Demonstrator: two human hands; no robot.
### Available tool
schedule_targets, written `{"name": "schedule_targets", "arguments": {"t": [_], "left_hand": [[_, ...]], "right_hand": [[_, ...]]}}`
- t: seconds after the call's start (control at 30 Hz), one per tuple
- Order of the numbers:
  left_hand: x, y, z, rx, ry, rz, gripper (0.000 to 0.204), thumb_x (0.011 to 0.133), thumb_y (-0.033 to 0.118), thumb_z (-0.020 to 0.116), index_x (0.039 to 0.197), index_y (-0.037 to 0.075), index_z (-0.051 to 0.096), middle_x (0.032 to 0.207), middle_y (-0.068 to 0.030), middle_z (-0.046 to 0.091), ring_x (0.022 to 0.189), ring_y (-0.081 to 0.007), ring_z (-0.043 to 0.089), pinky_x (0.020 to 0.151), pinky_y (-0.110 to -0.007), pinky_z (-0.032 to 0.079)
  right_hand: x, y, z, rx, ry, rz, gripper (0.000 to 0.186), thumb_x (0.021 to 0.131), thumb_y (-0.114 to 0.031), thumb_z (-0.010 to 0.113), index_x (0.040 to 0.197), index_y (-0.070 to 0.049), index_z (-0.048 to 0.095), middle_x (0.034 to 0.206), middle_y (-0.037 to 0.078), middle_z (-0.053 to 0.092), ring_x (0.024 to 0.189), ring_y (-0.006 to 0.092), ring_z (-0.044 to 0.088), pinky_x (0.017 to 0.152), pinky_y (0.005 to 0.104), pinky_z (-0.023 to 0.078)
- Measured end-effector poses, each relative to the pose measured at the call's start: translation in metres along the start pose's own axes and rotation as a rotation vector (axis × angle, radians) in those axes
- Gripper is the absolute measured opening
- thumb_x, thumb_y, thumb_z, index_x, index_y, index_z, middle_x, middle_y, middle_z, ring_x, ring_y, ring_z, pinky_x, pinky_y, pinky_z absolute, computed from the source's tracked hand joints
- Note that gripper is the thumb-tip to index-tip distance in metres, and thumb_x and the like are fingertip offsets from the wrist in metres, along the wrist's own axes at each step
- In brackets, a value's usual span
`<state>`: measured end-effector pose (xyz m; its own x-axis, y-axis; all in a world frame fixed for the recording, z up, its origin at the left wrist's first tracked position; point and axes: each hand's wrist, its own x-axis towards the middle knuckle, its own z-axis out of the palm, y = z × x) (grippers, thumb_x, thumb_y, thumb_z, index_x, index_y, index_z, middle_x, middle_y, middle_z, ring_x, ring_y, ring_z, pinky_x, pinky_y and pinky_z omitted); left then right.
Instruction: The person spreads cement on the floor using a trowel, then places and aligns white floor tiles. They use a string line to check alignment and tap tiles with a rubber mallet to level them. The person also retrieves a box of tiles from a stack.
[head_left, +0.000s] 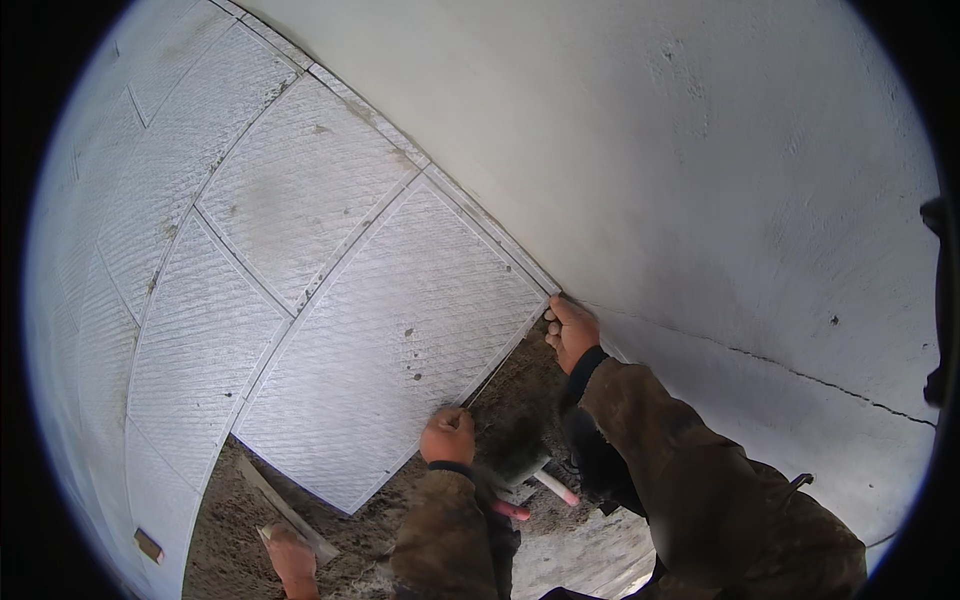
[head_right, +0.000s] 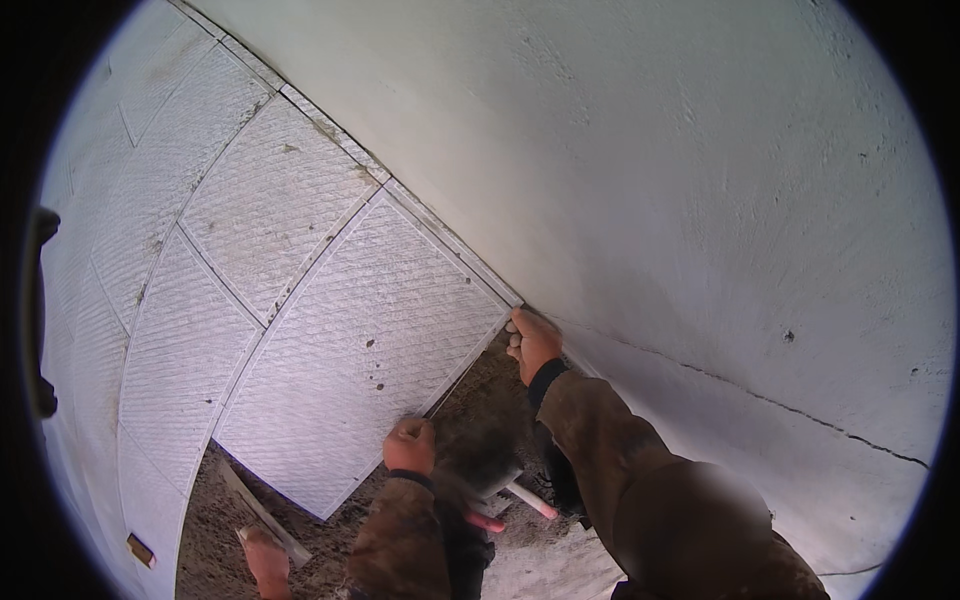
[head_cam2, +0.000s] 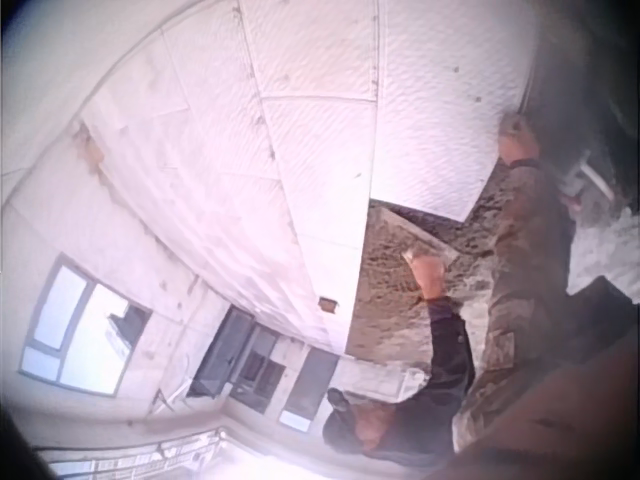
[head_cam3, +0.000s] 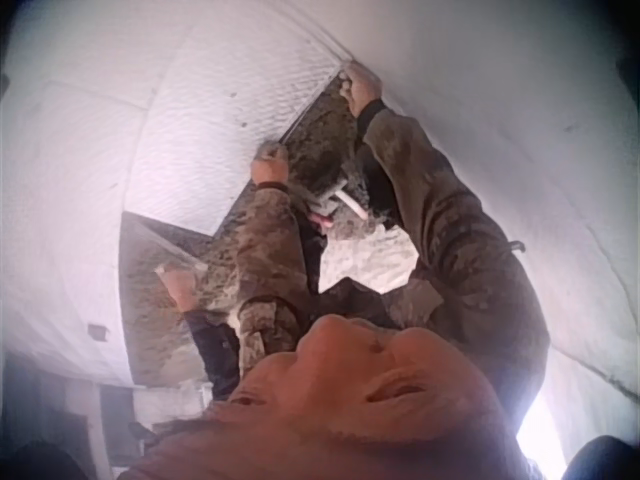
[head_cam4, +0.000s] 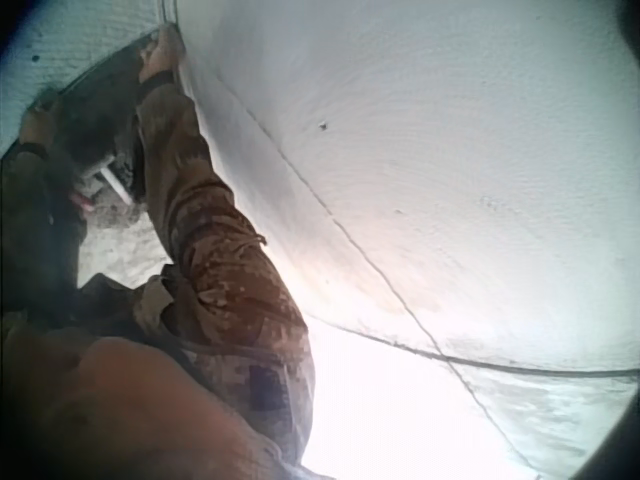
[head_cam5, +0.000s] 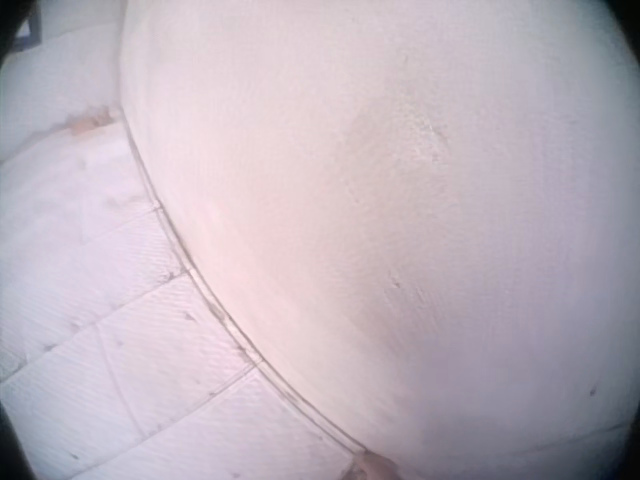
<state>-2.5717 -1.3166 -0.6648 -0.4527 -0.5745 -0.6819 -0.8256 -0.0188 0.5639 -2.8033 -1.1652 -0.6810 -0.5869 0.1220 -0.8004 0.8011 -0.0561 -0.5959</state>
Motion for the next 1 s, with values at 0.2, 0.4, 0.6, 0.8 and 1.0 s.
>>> {"name": "schedule_targets", "arguments": {"t": [0.2,0.4,0.6,0.8,1.0], "left_hand": [[0.003,0.0,-0.006,0.03,-0.061,0.031,0.02,0.082,0.029,0.07,0.089,0.012,0.076,0.083,-0.0126,0.072,0.079,-0.0333,0.07,0.071,-0.042,0.054],[0.0,-0.003,-0.014,0.074,-0.085,0.014,0.023,0.083,0.033,0.068,0.094,0.014,0.076,0.088,-0.0129,0.073,0.086,-0.0339,0.07,0.077,-0.043,0.055],[0.0,-0.014,-0.014,-0.016,-0.073,-0.025,0.025,0.082,0.035,0.069,0.094,0.015,0.077,0.092,-0.0134,0.073,0.089,-0.0339,0.07,0.08,-0.043,0.055],[0.002,-0.022,-0.012,-0.019,-0.067,-0.004,0.027,0.081,0.037,0.068,0.095,0.015,0.077,0.093,-0.0138,0.073,0.091,-0.0347,0.07,0.081,-0.043,0.054],[-0.002,-0.029,-0.011,-0.051,-0.026,-0.037,0.026,0.081,0.036,0.067,0.094,0.015,0.076,0.095,-0.0135,0.073,0.094,-0.0341,0.069,0.081,-0.042,0.054]], "right_hand": [[-0.035,0.0,0.001,-0.361,-0.039,-0.22,0.023,0.093,-0.025,0.071,0.095,-0.002,0.07,0.073,0.001,0.064,0.057,0.0076,0.054,0.052,0.0268,0.045],[-0.046,-0.011,0.039,-0.766,-0.333,-0.417,0.03,0.092,-0.025,0.071,0.103,0.003,0.07,0.084,0.005,0.07,0.076,0.0099,0.06,0.071,0.0274,0.05],[-0.052,-0.042,0.07,-1.013,-0.505,-0.647,0.03,0.091,-0.027,0.071,0.102,0.001,0.071,0.087,0.012,0.071,0.08,0.0183,0.065,0.074,0.0327,0.051],[-0.07,-0.081,0.085,-1.221,-0.635,-0.691,0.031,0.091,-0.029,0.069,0.101,0.0,0.072,0.09,0.015,0.071,0.083,0.0221,0.067,0.076,0.035,0.051],[-0.07,-0.094,0.094,-1.21,-0.727,-0.673,0.034,0.092,-0.03,0.069,0.103,0.003,0.071,0.082,0.006,0.068,0.074,0.0124,0.058,0.068,0.0321,0.05]]}}
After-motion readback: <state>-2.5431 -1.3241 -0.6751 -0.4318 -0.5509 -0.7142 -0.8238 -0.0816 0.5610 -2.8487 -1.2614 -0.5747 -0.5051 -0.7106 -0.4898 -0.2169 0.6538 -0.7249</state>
